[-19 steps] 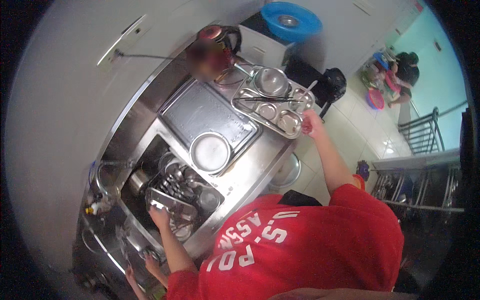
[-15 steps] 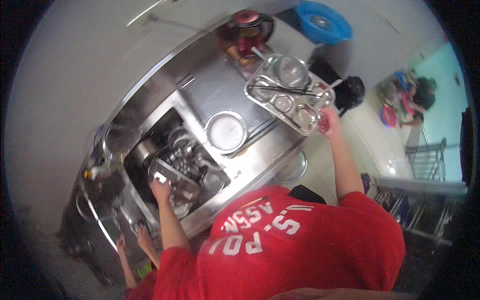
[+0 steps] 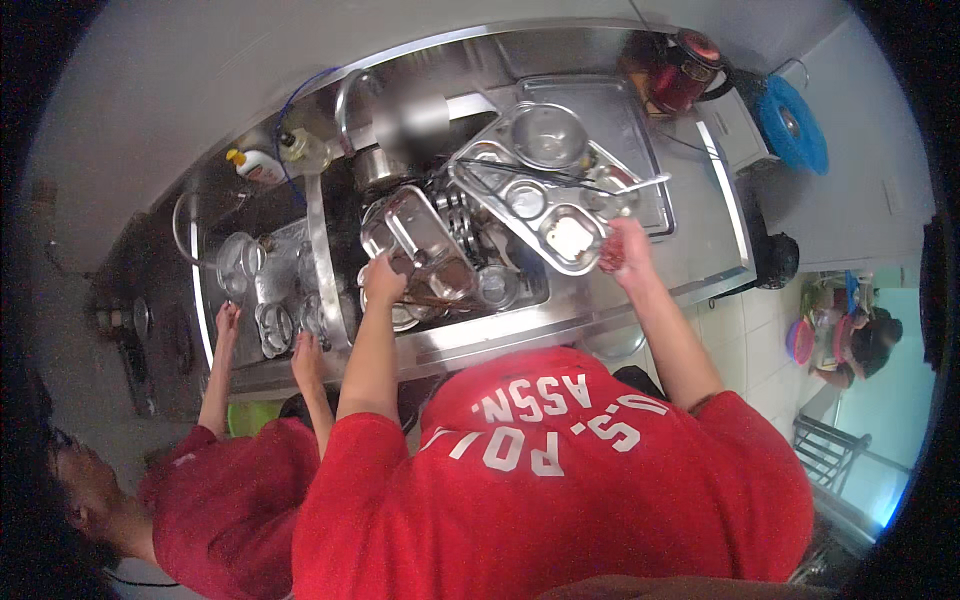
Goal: The person washes metal trays and bowls in a sink by hand, using a pink sponge and soap to scrub them one at a time before stacking them.
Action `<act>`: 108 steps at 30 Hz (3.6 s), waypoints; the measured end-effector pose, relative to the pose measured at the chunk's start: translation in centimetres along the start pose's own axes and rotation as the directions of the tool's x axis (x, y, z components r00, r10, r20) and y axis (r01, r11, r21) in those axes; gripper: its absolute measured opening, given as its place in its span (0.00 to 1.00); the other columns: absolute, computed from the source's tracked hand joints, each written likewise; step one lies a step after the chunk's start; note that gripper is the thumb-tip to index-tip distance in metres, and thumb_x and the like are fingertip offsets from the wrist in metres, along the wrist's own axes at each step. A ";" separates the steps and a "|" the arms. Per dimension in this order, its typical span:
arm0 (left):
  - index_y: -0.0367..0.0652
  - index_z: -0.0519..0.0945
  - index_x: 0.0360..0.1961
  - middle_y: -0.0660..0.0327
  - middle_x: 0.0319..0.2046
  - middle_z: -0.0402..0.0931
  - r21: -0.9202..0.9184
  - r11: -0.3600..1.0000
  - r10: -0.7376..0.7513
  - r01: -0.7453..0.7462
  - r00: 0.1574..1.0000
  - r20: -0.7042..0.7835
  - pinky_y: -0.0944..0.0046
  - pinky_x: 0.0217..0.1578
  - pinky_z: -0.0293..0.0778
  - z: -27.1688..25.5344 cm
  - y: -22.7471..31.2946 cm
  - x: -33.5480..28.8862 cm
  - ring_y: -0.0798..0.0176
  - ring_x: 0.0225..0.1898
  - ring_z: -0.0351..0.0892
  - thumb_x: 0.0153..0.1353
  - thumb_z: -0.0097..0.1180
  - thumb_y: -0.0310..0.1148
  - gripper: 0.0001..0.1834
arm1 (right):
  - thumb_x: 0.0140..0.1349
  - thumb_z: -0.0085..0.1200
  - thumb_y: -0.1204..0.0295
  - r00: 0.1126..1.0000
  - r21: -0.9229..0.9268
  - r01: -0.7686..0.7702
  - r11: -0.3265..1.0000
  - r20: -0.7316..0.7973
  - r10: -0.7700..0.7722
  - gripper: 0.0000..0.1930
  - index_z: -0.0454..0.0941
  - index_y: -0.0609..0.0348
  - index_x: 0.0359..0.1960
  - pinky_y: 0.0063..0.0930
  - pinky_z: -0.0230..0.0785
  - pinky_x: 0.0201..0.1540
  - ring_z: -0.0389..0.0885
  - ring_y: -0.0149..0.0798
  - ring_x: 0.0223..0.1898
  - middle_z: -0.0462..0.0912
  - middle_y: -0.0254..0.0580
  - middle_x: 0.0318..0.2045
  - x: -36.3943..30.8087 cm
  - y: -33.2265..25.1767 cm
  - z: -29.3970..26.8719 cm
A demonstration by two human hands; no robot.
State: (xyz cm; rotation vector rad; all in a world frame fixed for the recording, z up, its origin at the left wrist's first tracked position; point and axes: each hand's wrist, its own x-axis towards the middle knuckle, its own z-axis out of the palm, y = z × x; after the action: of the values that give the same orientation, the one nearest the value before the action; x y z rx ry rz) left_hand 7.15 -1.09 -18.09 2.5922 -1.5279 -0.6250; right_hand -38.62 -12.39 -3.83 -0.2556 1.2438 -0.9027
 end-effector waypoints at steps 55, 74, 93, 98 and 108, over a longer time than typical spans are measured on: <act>0.39 0.75 0.36 0.48 0.34 0.78 -0.175 0.922 0.211 -0.346 0.826 -0.523 0.52 0.37 0.74 -9.6 -3.9 -2.0 0.43 0.37 0.79 0.57 0.62 0.28 0.09 | 0.48 0.62 0.71 0.751 -0.914 0.380 -0.145 0.396 -0.528 0.14 0.75 0.61 0.37 0.43 0.73 0.41 0.81 0.52 0.36 0.81 0.52 0.29 11.2 0.4 1.6; 0.38 0.72 0.29 0.44 0.29 0.75 -0.022 0.971 0.237 -0.239 0.970 -0.055 0.46 0.37 0.70 -13.1 -4.6 1.3 0.37 0.37 0.76 0.49 0.65 0.30 0.13 | 0.62 0.51 0.61 0.910 -0.912 0.289 -0.292 0.357 -0.214 0.17 0.82 0.66 0.35 0.44 0.75 0.46 0.83 0.55 0.42 0.84 0.57 0.40 15.2 -0.7 -0.4; 0.35 0.72 0.49 0.61 0.42 0.76 -0.889 0.456 -0.236 0.054 0.970 -0.062 0.65 0.44 0.71 -13.4 -5.9 -6.7 0.67 0.42 0.73 0.66 0.52 0.24 0.11 | 0.57 0.54 0.73 0.974 -0.649 0.197 0.735 0.212 -0.074 0.08 0.76 0.62 0.37 0.31 0.73 0.30 0.80 0.31 0.30 0.80 0.39 0.27 12.4 -2.7 0.4; 0.34 0.53 0.70 0.48 0.60 0.66 -0.981 0.132 -0.331 0.140 0.939 0.089 0.62 0.55 0.68 -10.0 -2.3 -8.1 0.58 0.57 0.70 0.63 0.50 0.23 0.35 | 0.61 0.53 0.65 0.951 -0.463 0.115 0.879 0.307 0.037 0.12 0.78 0.61 0.40 0.31 0.75 0.35 0.81 0.32 0.32 0.83 0.38 0.31 11.9 -2.9 2.3; 0.37 0.68 0.51 0.56 0.48 0.73 -0.977 0.210 -0.171 -0.040 0.982 -0.077 0.62 0.53 0.67 -7.6 4.0 -8.4 0.62 0.50 0.73 0.50 0.42 0.15 0.24 | 0.60 0.58 0.68 0.549 -0.379 0.697 0.608 0.828 -0.112 0.21 0.75 0.58 0.55 0.31 0.74 0.52 0.81 0.35 0.48 0.80 0.43 0.52 3.3 10.0 20.5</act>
State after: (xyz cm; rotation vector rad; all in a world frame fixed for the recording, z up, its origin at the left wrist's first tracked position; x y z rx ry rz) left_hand 3.16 2.92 -7.48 1.5575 -0.5086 -0.9301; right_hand -15.73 -14.31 -5.30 -1.4903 0.6406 -0.5806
